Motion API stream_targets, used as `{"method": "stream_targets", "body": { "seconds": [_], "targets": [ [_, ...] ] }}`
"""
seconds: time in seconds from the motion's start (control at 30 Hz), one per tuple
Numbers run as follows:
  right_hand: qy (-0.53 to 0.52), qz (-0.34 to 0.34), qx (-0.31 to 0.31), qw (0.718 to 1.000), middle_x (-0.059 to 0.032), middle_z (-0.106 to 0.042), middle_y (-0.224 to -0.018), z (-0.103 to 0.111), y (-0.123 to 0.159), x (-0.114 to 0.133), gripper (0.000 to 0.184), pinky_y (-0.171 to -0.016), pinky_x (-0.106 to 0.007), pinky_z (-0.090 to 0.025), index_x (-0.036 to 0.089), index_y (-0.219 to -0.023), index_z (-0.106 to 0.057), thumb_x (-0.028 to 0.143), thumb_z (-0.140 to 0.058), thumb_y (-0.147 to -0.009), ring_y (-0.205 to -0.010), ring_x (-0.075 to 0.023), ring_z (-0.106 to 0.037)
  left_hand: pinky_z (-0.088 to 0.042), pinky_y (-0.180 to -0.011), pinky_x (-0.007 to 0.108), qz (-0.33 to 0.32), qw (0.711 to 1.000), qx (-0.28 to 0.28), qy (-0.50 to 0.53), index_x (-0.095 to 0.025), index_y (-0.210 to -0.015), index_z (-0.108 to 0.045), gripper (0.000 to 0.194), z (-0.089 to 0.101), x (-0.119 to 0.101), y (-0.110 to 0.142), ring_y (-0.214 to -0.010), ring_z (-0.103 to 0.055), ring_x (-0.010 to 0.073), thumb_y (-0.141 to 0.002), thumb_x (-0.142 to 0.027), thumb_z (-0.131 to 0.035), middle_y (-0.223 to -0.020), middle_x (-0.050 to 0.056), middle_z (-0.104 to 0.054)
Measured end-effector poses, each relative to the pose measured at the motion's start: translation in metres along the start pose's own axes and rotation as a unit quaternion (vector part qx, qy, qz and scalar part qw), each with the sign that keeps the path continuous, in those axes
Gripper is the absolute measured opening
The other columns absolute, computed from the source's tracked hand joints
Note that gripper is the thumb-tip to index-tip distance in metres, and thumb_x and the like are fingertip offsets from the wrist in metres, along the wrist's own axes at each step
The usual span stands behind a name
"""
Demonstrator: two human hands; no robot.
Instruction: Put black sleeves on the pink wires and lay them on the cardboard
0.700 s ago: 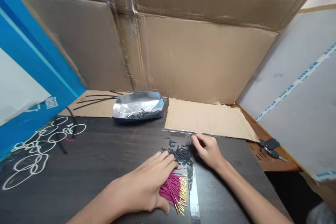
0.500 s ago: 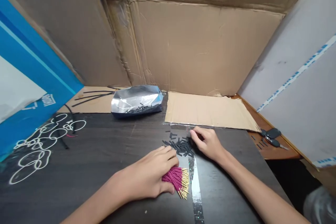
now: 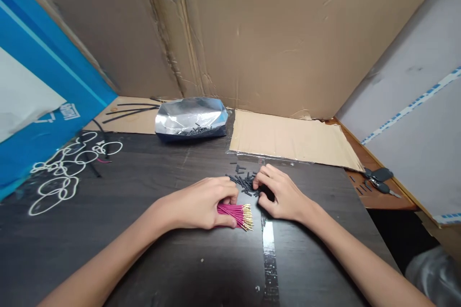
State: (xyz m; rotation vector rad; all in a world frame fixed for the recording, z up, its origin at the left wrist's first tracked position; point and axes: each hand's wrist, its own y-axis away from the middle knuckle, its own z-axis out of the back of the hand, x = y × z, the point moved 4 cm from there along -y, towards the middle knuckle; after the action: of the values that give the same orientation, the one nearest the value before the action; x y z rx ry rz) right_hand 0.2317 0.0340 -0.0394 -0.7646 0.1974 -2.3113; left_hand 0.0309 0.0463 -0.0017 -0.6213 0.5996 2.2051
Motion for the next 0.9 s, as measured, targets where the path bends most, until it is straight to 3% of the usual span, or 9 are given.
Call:
{"method": "stream_targets", "body": {
  "seconds": [0.2,0.43,0.63,0.9],
  "targets": [
    [0.058,0.032,0.026,0.997,-0.0044,-0.055,-0.090,0.000,-0.001,0.001,0.009,-0.081,-0.037,-0.040,0.020,-0.089,-0.058,0.014,-0.053,-0.085,-0.085,-0.0211,-0.047,-0.038,-0.075,0.030,-0.065,0.998,-0.016,-0.002,-0.019,-0.075,-0.057,0.030,-0.002,0.004,-0.004,-0.080,-0.055,0.0168,-0.095,-0.038,-0.067,-0.078,0.000,-0.060],
    [0.102,0.057,0.052,0.992,-0.0077,-0.060,-0.094,0.003,-0.001,0.005,0.010,-0.083,-0.038,-0.042,0.018,-0.093,-0.061,0.017,-0.052,-0.094,-0.087,-0.0225,-0.049,-0.039,-0.072,0.029,-0.089,0.994,-0.039,0.043,-0.019,-0.074,-0.066,0.023,-0.001,0.007,-0.008,-0.072,-0.056,0.0142,-0.094,-0.030,-0.065,-0.073,-0.001,-0.064],
    [0.207,0.079,0.074,0.972,-0.0093,-0.061,-0.096,0.000,-0.001,0.010,0.023,-0.083,-0.039,-0.041,0.017,-0.095,-0.062,0.022,-0.044,-0.107,-0.088,-0.0245,-0.050,-0.036,-0.062,0.026,-0.062,0.993,-0.046,0.091,-0.017,-0.079,-0.070,0.028,0.001,0.011,-0.010,-0.063,-0.051,0.0114,-0.097,-0.036,-0.061,-0.070,-0.001,-0.064],
    [0.315,0.091,0.056,0.943,-0.0117,-0.059,-0.093,-0.012,0.000,0.012,0.025,-0.077,-0.040,-0.038,0.013,-0.097,-0.063,0.021,-0.042,-0.108,-0.086,-0.0277,-0.049,-0.038,-0.063,0.026,-0.022,0.985,-0.058,0.163,-0.015,-0.093,-0.072,0.028,0.003,0.025,-0.014,-0.067,-0.052,0.0123,-0.098,-0.040,-0.059,-0.073,0.000,-0.064]
  ]
}}
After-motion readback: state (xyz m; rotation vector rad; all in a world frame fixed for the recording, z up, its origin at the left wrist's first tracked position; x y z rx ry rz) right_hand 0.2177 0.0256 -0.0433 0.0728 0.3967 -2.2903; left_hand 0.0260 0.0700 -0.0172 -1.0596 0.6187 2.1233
